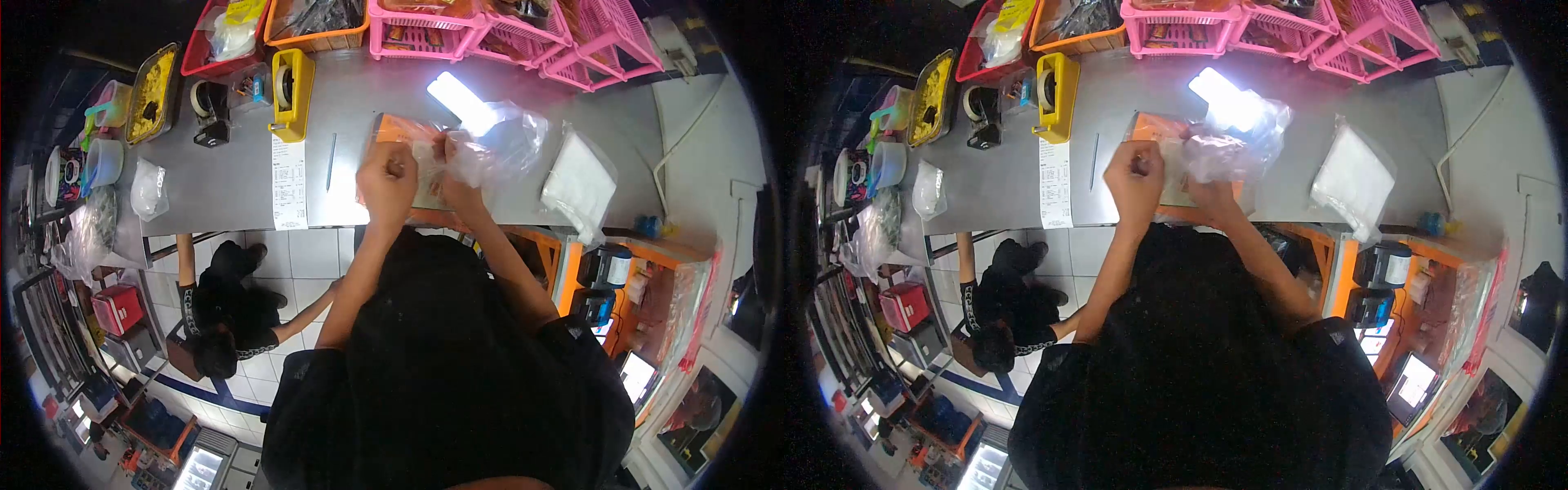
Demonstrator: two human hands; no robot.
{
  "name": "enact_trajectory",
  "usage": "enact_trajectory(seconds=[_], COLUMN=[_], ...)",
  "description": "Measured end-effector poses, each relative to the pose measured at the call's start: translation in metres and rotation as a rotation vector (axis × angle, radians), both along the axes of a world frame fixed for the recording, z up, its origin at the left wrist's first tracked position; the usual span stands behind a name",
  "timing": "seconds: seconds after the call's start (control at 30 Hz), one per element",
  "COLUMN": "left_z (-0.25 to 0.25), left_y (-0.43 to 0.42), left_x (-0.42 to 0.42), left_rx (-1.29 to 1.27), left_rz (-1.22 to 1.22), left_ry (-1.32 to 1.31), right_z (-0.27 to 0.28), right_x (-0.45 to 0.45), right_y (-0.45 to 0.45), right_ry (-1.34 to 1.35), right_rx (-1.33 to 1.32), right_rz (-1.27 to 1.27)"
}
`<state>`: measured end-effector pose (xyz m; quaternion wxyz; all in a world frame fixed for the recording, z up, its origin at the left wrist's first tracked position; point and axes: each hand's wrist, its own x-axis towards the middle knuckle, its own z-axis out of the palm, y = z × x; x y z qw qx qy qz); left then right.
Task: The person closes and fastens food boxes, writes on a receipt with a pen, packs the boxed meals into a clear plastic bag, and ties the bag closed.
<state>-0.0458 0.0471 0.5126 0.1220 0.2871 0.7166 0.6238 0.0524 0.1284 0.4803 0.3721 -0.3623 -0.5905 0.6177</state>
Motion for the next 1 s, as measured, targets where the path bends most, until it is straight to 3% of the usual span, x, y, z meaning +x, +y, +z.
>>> enact_trajectory(seconds=[0.13, 0.3, 0.37, 0.4, 0.43, 0.5, 0.6, 0.7, 1.0], left_z=[0.011, 0.01, -0.003, -0.008, -0.004, 0.006, 0.004, 0.008, 0.008], left_y=[0.001, -0.002, 0.003, 0.004, 0.004, 0.004, 0.007, 0.01, 0.006], left_x=[0.012, 0.011, 0.013, 0.013, 0.015, 0.021, 0.017, 0.012, 0.006], left_rx=[-0.069, -0.162, -0.029, 0.038, -0.014, -0.12, -0.127, -0.179, -0.22], left_rz=[-0.287, -0.434, -0.405, -0.39, -0.371, -0.324, -0.398, -0.438, -0.495], left_ry=[0.158, 0.061, 0.253, 0.349, 0.221, -0.043, -0.349, -0.346, -0.343], right_z=[0.008, -0.011, 0.017, 0.034, 0.052, 0.075, 0.071, 0.045, 0.047], right_x=[0.001, 0.007, 0.021, 0.026, 0.032, 0.044, 0.066, 0.073, 0.063], right_y=[0.002, 0.001, 0.005, 0.006, 0.007, 0.009, 0.013, 0.027, 0.06], right_ry=[-0.174, -0.221, -0.442, -0.518, -0.596, -0.681, -0.408, -0.193, -0.194], right_rx=[0.457, 0.476, 0.692, 0.665, 0.64, 0.325, 0.271, 0.082, -0.057], right_rz=[0.018, 0.049, 0.231, 0.254, 0.279, 0.193, 0.355, 0.451, 0.697])
